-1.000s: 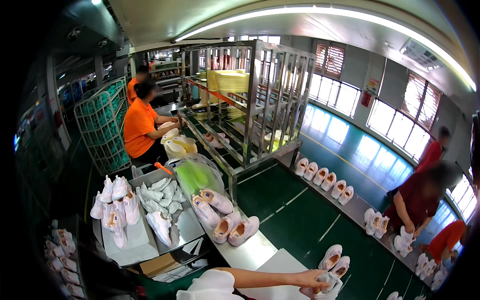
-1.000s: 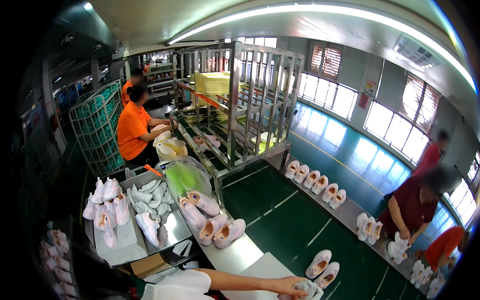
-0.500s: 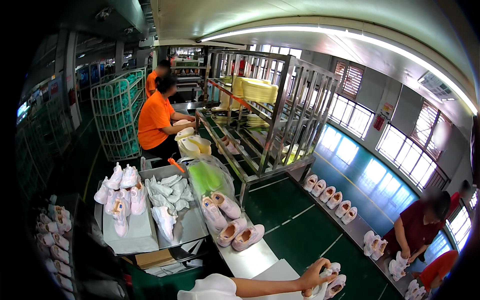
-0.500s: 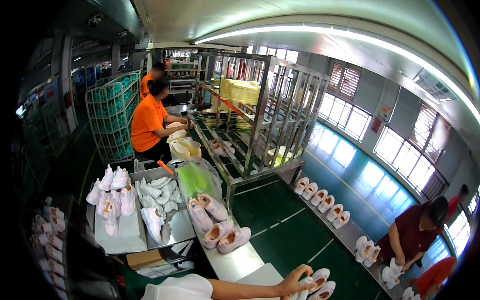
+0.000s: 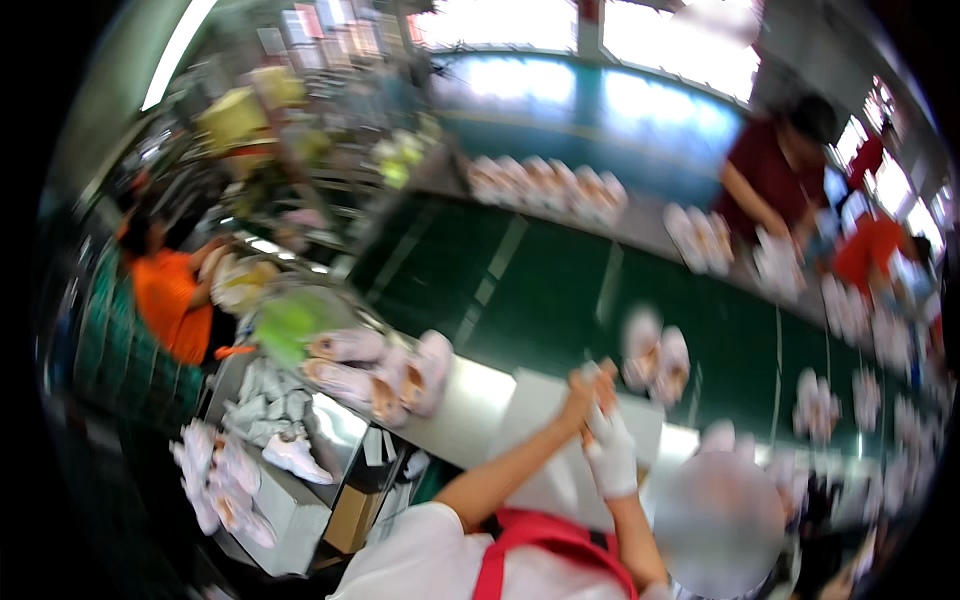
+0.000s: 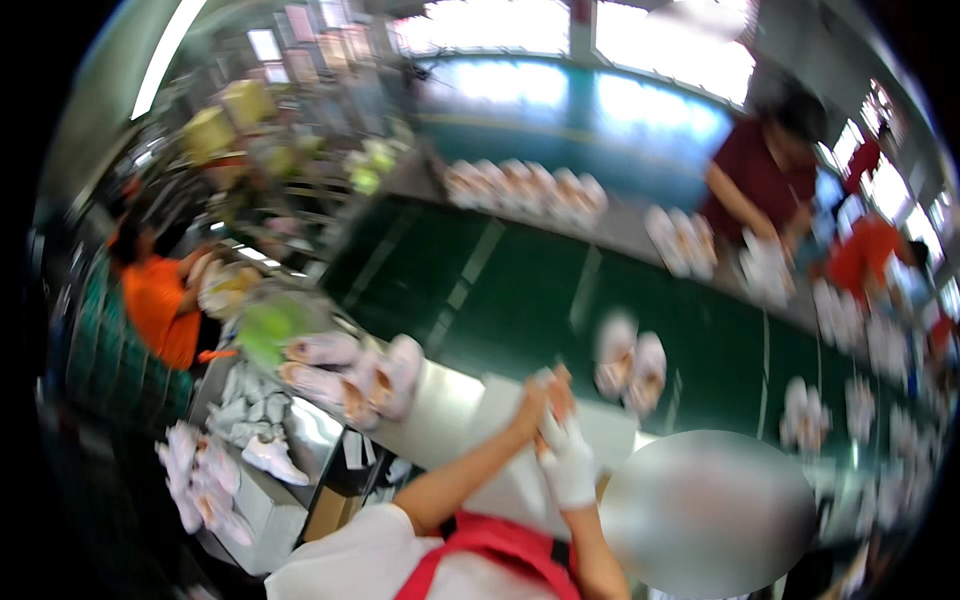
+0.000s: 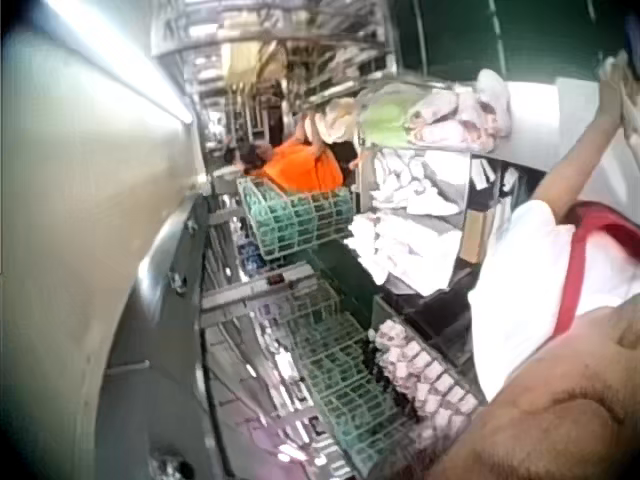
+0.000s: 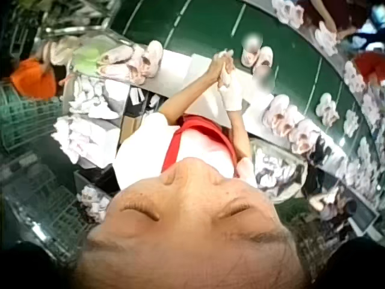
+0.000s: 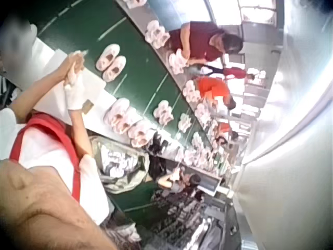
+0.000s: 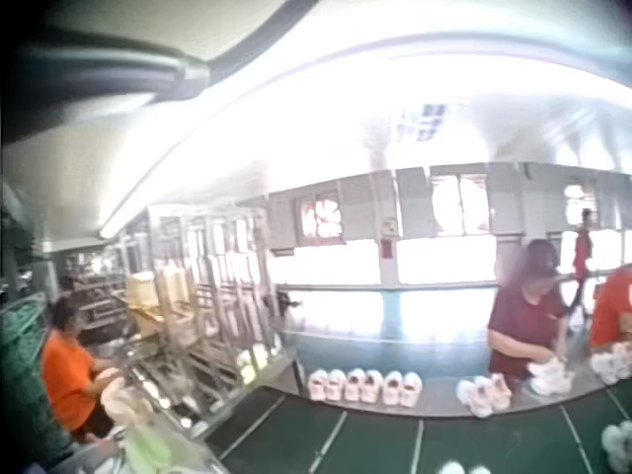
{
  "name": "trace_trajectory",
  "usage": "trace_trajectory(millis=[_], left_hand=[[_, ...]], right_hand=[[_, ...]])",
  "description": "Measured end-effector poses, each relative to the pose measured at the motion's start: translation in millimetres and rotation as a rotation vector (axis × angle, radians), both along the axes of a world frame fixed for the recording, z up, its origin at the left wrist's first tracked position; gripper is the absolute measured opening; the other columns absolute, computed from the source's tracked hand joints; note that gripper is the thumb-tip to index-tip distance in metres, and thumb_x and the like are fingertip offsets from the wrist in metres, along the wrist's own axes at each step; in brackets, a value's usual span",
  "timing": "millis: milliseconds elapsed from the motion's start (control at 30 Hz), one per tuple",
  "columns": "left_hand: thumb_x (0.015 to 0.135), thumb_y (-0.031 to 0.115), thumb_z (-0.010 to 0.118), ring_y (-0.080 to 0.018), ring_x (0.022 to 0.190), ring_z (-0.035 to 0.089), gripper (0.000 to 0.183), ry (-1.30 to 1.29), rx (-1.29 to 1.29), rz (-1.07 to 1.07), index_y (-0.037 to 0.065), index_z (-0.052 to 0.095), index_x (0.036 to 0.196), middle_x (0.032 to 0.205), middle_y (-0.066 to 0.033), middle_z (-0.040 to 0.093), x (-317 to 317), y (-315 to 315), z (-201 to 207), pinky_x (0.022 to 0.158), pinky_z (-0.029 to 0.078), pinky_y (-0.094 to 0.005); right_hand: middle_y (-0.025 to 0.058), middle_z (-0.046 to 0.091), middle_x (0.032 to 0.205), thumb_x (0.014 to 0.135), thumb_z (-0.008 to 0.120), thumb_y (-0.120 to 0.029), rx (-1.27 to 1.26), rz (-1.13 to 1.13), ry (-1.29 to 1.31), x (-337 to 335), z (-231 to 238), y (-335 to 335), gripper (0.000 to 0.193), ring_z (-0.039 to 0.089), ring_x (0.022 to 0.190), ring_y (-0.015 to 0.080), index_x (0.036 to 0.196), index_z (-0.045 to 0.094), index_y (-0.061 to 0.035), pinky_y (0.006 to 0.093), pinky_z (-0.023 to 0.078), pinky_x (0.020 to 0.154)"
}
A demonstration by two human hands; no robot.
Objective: The person stands at a conveyor belt in a factory, picking up white shoes and stuffing them with white paper. They then place the stuffed shoes back onto the moving belt. The person also handles a large sack of paper and a small wooden block on the table.
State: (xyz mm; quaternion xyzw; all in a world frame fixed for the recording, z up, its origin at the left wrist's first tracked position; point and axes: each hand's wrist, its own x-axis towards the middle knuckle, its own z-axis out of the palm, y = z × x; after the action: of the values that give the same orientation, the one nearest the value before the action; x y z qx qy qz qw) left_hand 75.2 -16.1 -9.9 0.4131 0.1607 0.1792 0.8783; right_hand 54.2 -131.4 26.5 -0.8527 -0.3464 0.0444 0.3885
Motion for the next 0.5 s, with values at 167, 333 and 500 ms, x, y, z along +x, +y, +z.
trace_trajectory(millis=[167, 333, 500], left_hand=[[0.095, 0.039, 0.045, -0.0156, 0.057, 0.052, 0.038, 0.077, -0.135, -0.263, 0.007, 0.053, 0.075, 0.061, -0.0052, 0.052, 33.4, -6.7, -39.0, 0.071, 0.047, -0.0332], [0.088, 0.015, 0.055, -0.0205, 0.093, 0.058, 0.032, 0.104, 0.914, -0.124, 0.002, 0.052, 0.117, 0.106, -0.0096, 0.061, 121.3, 0.5, -100.1, 0.082, 0.045, -0.0325], [0.085, 0.018, 0.057, -0.0364, 0.097, 0.059, 0.043, 0.109, 1.338, -0.427, 0.001, 0.049, 0.124, 0.106, -0.0204, 0.062, 198.9, 7.0, -118.9, 0.086, 0.046, -0.042]], right_hand=[[0.0239, 0.061, 0.098, 0.078, 0.065, -0.019, 0.005, -0.198, 0.292, 22.1, -15.5, -33.7, 0.047, 0.06, 0.09, 0.0396, 0.12, 0.049, -0.0055, 0.0392, 0.049, 0.076], [0.0196, 0.064, 0.078, 0.077, 0.065, -0.033, -0.385, -0.397, 0.172, 85.8, -34.7, -56.7, 0.039, 0.063, 0.073, 0.0383, 0.103, 0.051, -0.0068, 0.0478, 0.049, 0.065], [0.0171, 0.064, 0.07, 0.075, 0.067, -0.034, -0.629, -0.36, -0.038, 156.2, -75.7, -48.4, 0.035, 0.064, 0.065, 0.0337, 0.09, 0.051, -0.0073, 0.0436, 0.051, 0.059]])
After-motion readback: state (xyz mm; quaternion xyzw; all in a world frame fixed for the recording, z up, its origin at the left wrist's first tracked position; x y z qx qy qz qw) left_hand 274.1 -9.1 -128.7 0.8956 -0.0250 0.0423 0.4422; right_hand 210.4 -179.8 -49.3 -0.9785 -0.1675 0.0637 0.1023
